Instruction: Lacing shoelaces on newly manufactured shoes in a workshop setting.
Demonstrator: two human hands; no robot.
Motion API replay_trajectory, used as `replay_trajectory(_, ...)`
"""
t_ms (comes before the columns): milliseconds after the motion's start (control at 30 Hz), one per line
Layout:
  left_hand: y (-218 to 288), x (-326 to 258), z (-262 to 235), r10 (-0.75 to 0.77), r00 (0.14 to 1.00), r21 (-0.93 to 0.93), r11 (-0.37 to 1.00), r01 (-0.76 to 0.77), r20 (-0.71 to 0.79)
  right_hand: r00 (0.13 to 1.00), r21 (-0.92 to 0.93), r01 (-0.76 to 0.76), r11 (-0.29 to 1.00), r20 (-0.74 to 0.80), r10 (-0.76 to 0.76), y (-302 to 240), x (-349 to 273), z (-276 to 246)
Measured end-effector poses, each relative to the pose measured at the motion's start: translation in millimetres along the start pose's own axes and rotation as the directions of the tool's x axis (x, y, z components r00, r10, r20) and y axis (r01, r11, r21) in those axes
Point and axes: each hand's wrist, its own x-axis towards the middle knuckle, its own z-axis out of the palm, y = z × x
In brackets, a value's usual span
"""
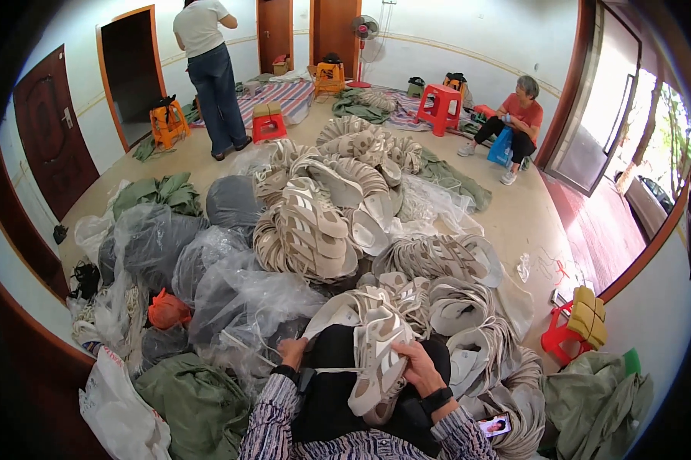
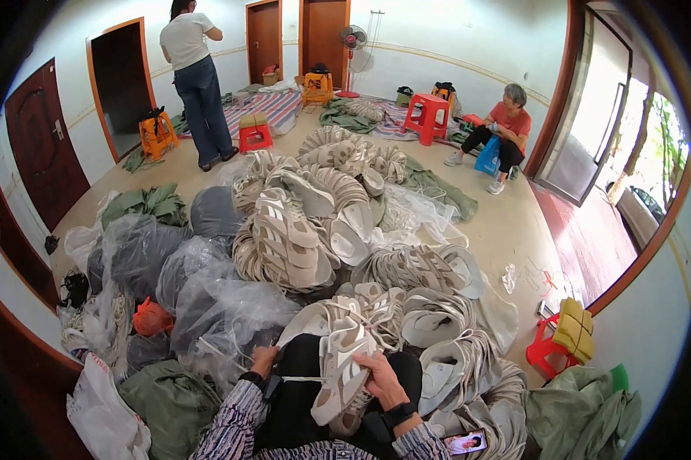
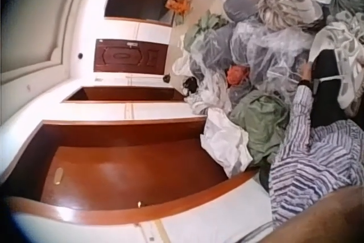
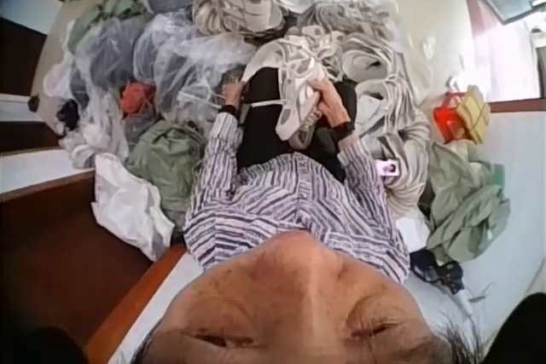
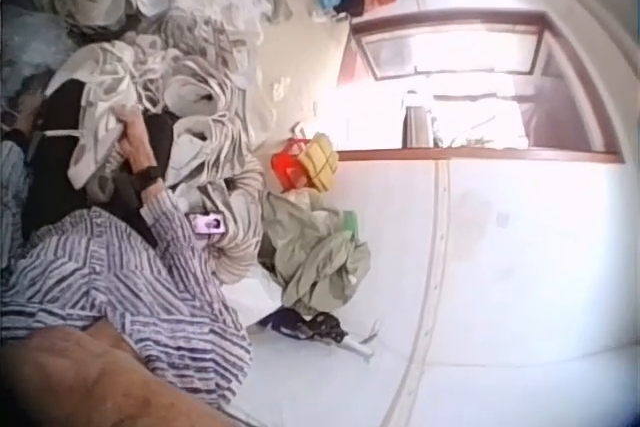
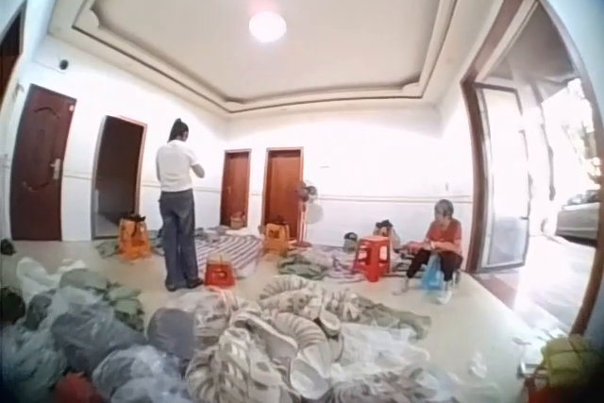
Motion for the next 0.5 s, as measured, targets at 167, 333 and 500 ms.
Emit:
replay_trajectory(167,-20.9,-9.6,6.5,0.373,0.811,-0.875,0.363,0.32,0.451,0.996,0.115,0.085,0.99,-0.007,-0.084,4.7,-0.6,8.1)
replay_trajectory(333,11.0,22.7,19.1,0.535,0.81,-0.769,-0.405,0.495,0.239,0.983,0.278,0.172,0.945,-0.115,-0.145,-2.1,-0.2,4.2)
replay_trajectory(500,66.4,21.5,-65.8,0.626,0.742,-0.933,-0.063,0.354,0.24,0.972,0.353,0.217,0.91,0.01,-0.236,-31.4,16.8,66.7)
